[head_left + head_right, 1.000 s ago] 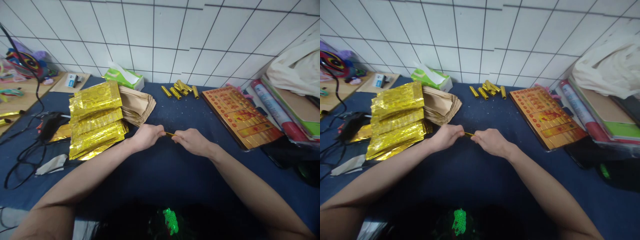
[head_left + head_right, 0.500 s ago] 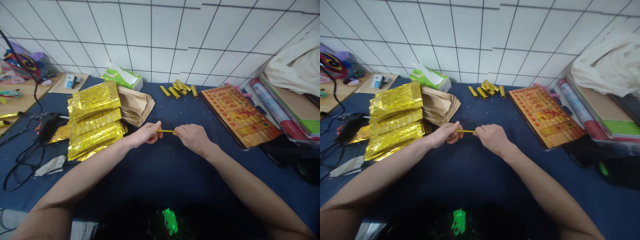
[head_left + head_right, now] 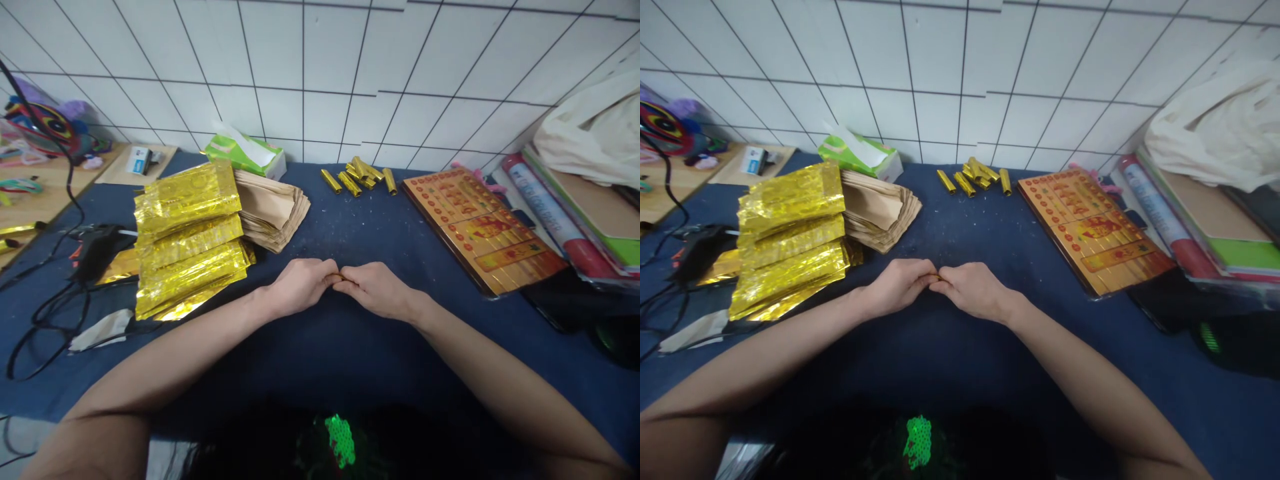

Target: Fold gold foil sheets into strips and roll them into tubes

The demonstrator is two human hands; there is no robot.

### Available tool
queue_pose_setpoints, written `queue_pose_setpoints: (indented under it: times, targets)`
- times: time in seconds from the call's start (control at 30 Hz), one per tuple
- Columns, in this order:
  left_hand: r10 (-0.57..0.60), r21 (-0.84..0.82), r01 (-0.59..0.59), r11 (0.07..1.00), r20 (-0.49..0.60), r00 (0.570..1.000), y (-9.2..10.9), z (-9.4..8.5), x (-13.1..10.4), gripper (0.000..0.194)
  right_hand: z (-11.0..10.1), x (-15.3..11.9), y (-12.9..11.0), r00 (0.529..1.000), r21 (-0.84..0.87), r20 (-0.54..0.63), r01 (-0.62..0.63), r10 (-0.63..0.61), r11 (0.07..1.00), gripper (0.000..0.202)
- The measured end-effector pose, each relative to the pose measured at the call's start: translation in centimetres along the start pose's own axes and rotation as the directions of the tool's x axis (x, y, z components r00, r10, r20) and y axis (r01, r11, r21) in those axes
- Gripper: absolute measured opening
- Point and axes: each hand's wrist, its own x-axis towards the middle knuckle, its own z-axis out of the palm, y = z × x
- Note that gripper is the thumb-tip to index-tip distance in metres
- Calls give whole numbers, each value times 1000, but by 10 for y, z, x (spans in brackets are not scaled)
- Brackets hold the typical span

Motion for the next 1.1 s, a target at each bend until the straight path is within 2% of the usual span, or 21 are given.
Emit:
queue_pose_setpoints:
  times: [0.1,0.2,0.3,0.43,0.53,0.63,0.7,0.77,0.83,0.9,0.97,1.03,1.1]
  targets:
    - [-25,-116,25,993,3,1000,-3,-2,0,19,-4,-1,4,999,43,46,2,-4,999,34]
    - [-107,-236,97,967,-30,994,-8,-5,0,21,-14,-3,11,998,97,62,-32,26,995,31]
    - [-155,-292,122,949,-94,983,-11,-7,0,24,-21,-4,16,999,97,21,-39,38,995,32]
    - [-173,-319,124,940,-132,976,-9,-8,1,26,-19,-5,16,999,-9,-35,4,-4,1000,34]
    - [-250,-448,214,868,-21,968,-9,-10,4,32,-13,-6,14,995,-160,-101,-6,-10,987,34]
    - [-342,-650,384,656,198,919,-11,-12,8,45,-5,-6,13,970,-332,-232,-15,-66,943,37]
    - [-352,-704,481,522,336,873,-13,-13,10,52,-1,-5,14,947,-415,-298,-18,-118,909,39]
    - [-345,-707,517,482,389,854,-15,-13,11,46,1,-4,15,931,-453,-336,-26,-143,891,37]
    - [-356,-676,485,554,335,873,-15,-12,11,36,1,-3,15,929,-442,-343,-25,-143,897,35]
    - [-352,-552,412,725,218,910,-12,-9,10,30,0,-3,14,937,-396,-328,-22,-119,918,37]
    - [-303,-342,319,884,99,948,-7,-6,8,27,-1,-2,10,955,-314,-285,-9,-85,950,40]
    - [-233,-165,237,957,46,971,-1,-2,5,22,0,-1,6,980,-192,-196,3,-42,981,37]
    - [-174,-82,177,981,52,983,3,1,3,18,1,0,2,996,-74,-86,-7,0,997,35]
